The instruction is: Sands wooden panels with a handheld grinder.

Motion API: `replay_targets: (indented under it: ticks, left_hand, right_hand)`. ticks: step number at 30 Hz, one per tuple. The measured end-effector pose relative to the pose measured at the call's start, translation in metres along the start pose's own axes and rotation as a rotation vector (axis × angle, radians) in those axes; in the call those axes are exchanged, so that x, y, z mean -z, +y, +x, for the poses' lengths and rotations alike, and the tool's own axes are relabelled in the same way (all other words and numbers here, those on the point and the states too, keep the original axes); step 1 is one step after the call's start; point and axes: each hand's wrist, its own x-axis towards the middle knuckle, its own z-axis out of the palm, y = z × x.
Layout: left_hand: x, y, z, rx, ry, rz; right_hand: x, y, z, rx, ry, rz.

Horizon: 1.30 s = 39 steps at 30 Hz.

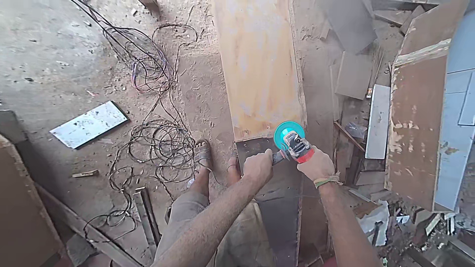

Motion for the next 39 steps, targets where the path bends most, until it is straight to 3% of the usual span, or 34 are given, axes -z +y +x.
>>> replay_targets:
  ticks: [5,13,20,28,36,39]
  left_hand:
    - [-0.005,-0.029,-0.013,0.086,0.024,-0.006]
    - [0.009,0.009,0.008,-0.060,-0.006,-0.043]
    - [-0.003,-0.033,-0.016,0.090,0.051,-0.041]
    - [0.006,0.009,0.010,-0.055,0.011,-0.077]
    - [0.002,-0.041,-0.018,0.109,0.053,-0.040]
    - [0.006,-0.036,-0.011,0.062,0.055,-0.058]
  right_hand:
    - [-0.002,-0.030,-0.012,0.089,-0.033,-0.064]
    - [0.007,0.005,0.006,-0.039,0.060,-0.015]
    - [0.003,-0.039,-0.011,0.101,-0.028,-0.094]
    - [0.016,0.000,0.004,-0.040,0.054,-0.045]
    - [0.003,-0.049,-0.017,0.103,-0.031,-0.101]
    - [0.007,-0.043,-0.014,0.073,-0.001,-0.100]
